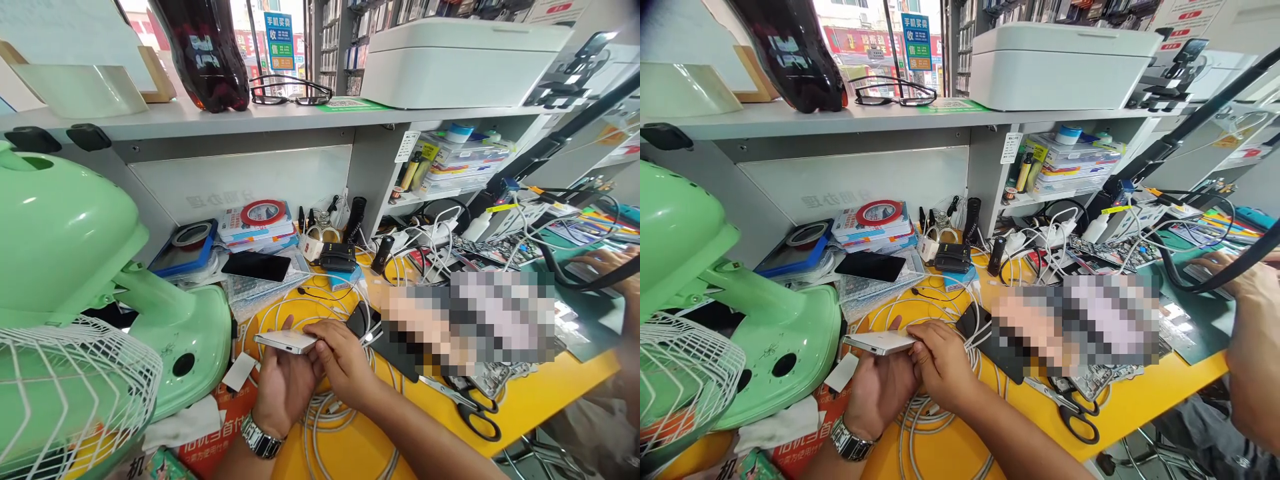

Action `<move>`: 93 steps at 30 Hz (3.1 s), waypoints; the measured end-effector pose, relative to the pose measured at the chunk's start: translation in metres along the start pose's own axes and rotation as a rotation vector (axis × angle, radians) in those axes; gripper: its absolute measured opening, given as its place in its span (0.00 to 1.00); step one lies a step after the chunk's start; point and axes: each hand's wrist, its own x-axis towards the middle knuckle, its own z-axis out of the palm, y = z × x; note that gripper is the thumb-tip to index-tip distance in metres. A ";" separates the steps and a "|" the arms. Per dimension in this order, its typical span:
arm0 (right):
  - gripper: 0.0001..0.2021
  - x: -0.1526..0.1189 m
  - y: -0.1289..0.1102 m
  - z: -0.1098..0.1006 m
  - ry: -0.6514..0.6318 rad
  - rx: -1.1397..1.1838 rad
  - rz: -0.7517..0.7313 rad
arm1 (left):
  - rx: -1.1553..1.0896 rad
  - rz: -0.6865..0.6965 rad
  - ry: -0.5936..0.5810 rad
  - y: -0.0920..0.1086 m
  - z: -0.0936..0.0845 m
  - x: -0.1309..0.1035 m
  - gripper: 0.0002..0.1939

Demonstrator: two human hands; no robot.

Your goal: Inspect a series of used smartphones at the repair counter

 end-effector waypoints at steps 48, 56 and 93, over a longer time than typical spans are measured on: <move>0.13 -0.001 -0.001 -0.001 -0.067 -0.046 0.068 | 0.033 0.109 0.133 0.002 -0.002 0.005 0.14; 0.17 0.000 0.003 0.001 -0.094 -0.059 0.065 | 0.095 0.121 0.118 0.002 -0.002 0.006 0.13; 0.29 -0.001 0.004 0.001 -0.141 -0.148 0.106 | 0.169 0.171 0.174 -0.002 0.000 0.008 0.16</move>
